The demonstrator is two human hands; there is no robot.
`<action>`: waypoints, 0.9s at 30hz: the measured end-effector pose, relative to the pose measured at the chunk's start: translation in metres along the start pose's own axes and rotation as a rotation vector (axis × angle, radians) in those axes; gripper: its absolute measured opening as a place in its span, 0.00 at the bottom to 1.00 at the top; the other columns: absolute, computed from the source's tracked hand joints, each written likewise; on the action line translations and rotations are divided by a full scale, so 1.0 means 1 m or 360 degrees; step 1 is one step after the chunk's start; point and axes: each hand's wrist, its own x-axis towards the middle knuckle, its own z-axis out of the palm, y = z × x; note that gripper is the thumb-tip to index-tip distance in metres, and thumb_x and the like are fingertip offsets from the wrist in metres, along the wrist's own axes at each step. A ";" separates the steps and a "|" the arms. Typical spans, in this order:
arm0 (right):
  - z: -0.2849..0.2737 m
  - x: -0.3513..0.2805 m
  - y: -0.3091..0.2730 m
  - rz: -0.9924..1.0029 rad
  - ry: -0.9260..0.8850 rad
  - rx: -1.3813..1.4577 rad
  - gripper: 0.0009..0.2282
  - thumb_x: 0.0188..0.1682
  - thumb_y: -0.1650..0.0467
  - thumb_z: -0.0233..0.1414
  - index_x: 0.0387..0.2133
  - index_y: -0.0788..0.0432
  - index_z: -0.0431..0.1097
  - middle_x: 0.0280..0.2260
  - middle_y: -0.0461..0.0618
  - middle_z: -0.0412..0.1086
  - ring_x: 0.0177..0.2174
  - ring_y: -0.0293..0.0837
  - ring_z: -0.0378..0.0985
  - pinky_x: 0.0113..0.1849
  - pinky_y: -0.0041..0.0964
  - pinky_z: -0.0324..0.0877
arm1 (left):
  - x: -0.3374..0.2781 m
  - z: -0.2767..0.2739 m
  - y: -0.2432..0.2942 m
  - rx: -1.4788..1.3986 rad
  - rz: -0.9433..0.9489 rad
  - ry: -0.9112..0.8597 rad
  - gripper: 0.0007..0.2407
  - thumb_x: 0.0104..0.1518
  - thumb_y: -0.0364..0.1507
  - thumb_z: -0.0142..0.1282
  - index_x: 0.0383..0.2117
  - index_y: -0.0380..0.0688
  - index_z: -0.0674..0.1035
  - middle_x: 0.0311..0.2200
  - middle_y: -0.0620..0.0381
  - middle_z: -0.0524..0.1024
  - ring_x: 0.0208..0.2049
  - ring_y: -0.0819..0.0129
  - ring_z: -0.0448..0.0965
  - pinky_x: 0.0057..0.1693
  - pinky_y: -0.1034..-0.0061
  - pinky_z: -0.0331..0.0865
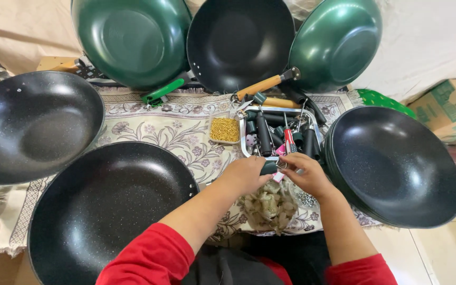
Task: Assembling a handle onto a wok using a screwdriver and screws
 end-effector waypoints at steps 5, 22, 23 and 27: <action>0.004 0.005 0.007 -0.0083 -0.0018 -0.0183 0.09 0.48 0.71 0.61 0.42 0.57 0.80 0.38 0.54 0.78 0.36 0.54 0.82 0.39 0.44 0.76 | -0.004 -0.005 0.001 -0.0064 -0.0006 0.0041 0.23 0.64 0.41 0.46 0.56 0.31 0.71 0.47 0.35 0.75 0.47 0.40 0.80 0.50 0.55 0.77; 0.015 -0.004 -0.014 0.0070 0.0197 -0.0012 0.14 0.47 0.71 0.61 0.47 0.56 0.78 0.35 0.51 0.75 0.31 0.47 0.77 0.37 0.39 0.74 | -0.003 -0.004 -0.004 -0.0115 -0.0040 0.0011 0.23 0.62 0.41 0.48 0.56 0.36 0.73 0.47 0.41 0.76 0.47 0.44 0.81 0.51 0.56 0.76; 0.016 -0.005 -0.013 -0.0032 0.0182 -0.0050 0.15 0.45 0.72 0.62 0.47 0.58 0.78 0.39 0.53 0.76 0.33 0.48 0.78 0.36 0.38 0.75 | -0.004 -0.006 -0.004 -0.0133 -0.0031 0.0009 0.23 0.62 0.41 0.47 0.57 0.35 0.72 0.47 0.40 0.76 0.47 0.44 0.81 0.52 0.56 0.76; 0.012 0.000 -0.016 -0.0181 0.0231 -0.0123 0.15 0.43 0.75 0.64 0.44 0.59 0.79 0.42 0.55 0.78 0.31 0.48 0.80 0.33 0.38 0.76 | -0.006 -0.009 -0.001 -0.0143 -0.0013 -0.0002 0.23 0.63 0.41 0.47 0.57 0.34 0.72 0.48 0.39 0.76 0.47 0.44 0.80 0.52 0.56 0.75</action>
